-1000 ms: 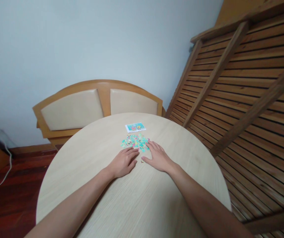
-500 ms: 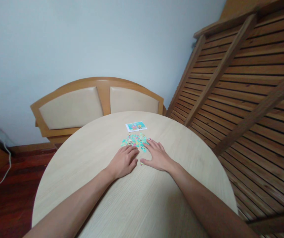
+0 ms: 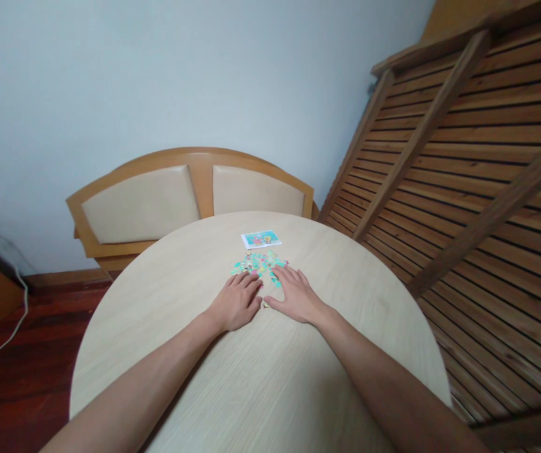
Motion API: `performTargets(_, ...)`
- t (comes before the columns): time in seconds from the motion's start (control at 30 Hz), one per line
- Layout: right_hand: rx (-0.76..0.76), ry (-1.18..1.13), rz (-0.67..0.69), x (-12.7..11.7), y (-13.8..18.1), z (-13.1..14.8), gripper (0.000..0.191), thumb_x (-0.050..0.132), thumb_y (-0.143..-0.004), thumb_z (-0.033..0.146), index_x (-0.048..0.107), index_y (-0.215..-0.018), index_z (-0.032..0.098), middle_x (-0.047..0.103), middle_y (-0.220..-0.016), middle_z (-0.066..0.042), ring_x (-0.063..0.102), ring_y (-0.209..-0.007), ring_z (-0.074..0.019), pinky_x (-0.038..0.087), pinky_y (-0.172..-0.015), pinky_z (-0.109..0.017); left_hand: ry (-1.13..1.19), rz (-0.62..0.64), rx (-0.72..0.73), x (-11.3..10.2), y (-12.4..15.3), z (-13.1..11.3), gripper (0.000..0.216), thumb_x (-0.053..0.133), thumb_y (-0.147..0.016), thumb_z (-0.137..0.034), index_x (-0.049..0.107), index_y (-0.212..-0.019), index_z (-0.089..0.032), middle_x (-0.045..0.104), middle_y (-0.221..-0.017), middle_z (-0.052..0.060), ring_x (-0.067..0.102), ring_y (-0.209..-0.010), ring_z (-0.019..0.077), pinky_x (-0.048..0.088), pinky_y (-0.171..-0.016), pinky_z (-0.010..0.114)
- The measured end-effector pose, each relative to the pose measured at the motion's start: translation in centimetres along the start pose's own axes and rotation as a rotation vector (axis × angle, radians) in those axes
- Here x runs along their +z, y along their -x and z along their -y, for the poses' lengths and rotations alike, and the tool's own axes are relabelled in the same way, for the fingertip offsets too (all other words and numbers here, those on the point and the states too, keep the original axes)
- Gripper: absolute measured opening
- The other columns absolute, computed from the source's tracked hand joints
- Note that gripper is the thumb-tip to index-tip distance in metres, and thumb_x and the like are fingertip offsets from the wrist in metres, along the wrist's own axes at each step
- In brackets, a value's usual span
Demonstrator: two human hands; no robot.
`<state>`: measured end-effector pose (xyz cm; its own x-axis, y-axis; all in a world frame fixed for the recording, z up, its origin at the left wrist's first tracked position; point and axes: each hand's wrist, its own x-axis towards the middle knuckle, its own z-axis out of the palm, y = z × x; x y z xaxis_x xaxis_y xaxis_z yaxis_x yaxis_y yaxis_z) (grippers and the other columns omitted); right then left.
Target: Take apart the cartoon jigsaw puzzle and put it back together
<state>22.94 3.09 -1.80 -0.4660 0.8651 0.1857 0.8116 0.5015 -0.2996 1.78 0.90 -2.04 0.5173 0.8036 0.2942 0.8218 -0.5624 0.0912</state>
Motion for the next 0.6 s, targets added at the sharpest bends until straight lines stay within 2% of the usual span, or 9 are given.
performTargets(0.1, 0.032, -0.008, -0.026, 0.1, 0.2, -0.5, 0.085, 0.057, -0.083, 0.069, 0.041, -0.146, 0.014, 0.035, -0.157, -0.017, 0.023, -0.149, -0.0325, 0.018, -0.12, -0.053, 0.038, -0.046, 0.04, -0.1, 0.0, 0.0, 0.04, 0.048, -0.096, -0.032, 0.058, -0.132, -0.018, 0.058, -0.137, 0.012, 0.045, -0.134, 0.0288, 0.035, -0.115, 0.049)
performTargets(0.27, 0.053, -0.019, -0.024, -0.2, 0.7, -1.7, 0.083, 0.061, -0.077, 0.073, 0.05, -0.138, 0.018, 0.032, -0.158, -0.017, 0.024, -0.148, -0.0328, 0.02, -0.119, -0.053, 0.154, -0.032, 0.254, -0.6, 0.1, 0.0, 0.034, 0.049, -0.095, -0.023, 0.061, -0.127, -0.023, 0.06, -0.133, 0.009, 0.05, -0.13, 0.025, 0.036, -0.116, 0.045)
performTargets(0.4, 0.048, -0.018, 0.011, -0.8, 1.3, -1.8, 0.079, 0.061, -0.078, 0.073, 0.052, -0.139, 0.023, 0.029, -0.16, -0.013, 0.022, -0.149, -0.0329, 0.019, -0.119, -0.054, 0.199, -0.012, 0.288, -1.0, 0.1, -0.3, 0.029, 0.048, -0.096, -0.023, 0.065, -0.12, -0.022, 0.063, -0.128, 0.009, 0.053, -0.125, 0.024, 0.04, -0.112, 0.043)
performTargets(0.6, 0.0, -0.033, 0.084, -1.1, 1.8, -1.3, 0.068, 0.056, -0.085, 0.07, 0.053, -0.142, 0.034, 0.026, -0.162, -0.011, 0.019, -0.15, -0.0356, 0.015, -0.118, -0.056, 0.199, -0.015, 0.281, -0.8, 0.2, -0.5, 0.03, 0.048, -0.096, -0.024, 0.063, -0.122, -0.02, 0.064, -0.125, 0.01, 0.056, -0.121, 0.0235, 0.042, -0.109, 0.042)
